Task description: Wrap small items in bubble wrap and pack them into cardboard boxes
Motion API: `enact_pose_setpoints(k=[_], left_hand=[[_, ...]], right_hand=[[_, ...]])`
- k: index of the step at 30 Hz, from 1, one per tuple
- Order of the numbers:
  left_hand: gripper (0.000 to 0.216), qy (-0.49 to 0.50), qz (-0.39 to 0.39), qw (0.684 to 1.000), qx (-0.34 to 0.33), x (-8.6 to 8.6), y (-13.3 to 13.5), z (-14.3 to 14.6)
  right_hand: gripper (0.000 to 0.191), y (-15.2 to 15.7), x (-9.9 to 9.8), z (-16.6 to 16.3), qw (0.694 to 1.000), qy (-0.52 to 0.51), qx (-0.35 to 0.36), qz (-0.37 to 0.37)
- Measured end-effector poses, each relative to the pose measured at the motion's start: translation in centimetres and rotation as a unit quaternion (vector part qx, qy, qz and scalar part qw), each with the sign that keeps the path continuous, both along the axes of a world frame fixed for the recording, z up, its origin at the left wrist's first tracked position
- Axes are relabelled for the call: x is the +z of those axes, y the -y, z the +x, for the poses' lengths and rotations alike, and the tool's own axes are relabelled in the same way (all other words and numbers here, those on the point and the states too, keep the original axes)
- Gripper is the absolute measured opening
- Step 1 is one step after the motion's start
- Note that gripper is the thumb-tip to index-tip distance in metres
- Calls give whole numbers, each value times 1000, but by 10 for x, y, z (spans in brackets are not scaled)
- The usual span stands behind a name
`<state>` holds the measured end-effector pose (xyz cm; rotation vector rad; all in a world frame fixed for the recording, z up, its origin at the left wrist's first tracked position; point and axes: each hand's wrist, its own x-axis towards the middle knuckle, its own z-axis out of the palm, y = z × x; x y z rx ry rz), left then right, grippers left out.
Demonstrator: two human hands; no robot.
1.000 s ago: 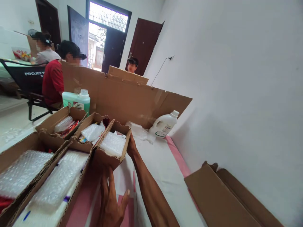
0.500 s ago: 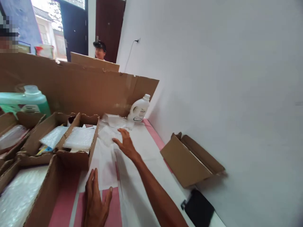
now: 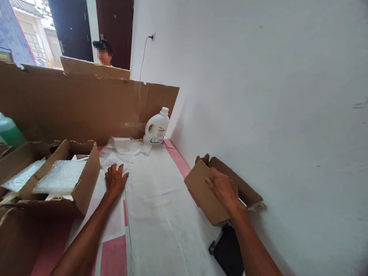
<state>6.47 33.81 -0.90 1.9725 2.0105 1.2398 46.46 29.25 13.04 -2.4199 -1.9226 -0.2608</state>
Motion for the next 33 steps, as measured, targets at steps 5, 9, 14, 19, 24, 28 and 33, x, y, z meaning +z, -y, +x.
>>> enact_pose_setpoints(k=[5,9,14,19,24,28,33], left_hand=[[36,-39,17,999,-16,0,3,-11],[26,-53,32,998,-12,-1,60,-21],[30,-42,27,999,-15,-9,187,-28],[33,75,-82,992,57,-5,297,-46],[44,227,-182,955,66,18,345,-57],[51,320,-200,924,62,37,355,-56],[57,507,-270,816,62,60,371,-53]], right_hand=[[6,2,10,-13,998,-48,31,15],[8,14,13,-42,983,-111,137,40],[11,35,14,-105,942,-159,293,40],[12,58,17,-175,897,-141,419,9],[10,77,17,-227,869,-106,483,0],[13,83,18,-248,853,-82,516,5],[11,89,20,-247,851,-87,519,-7]])
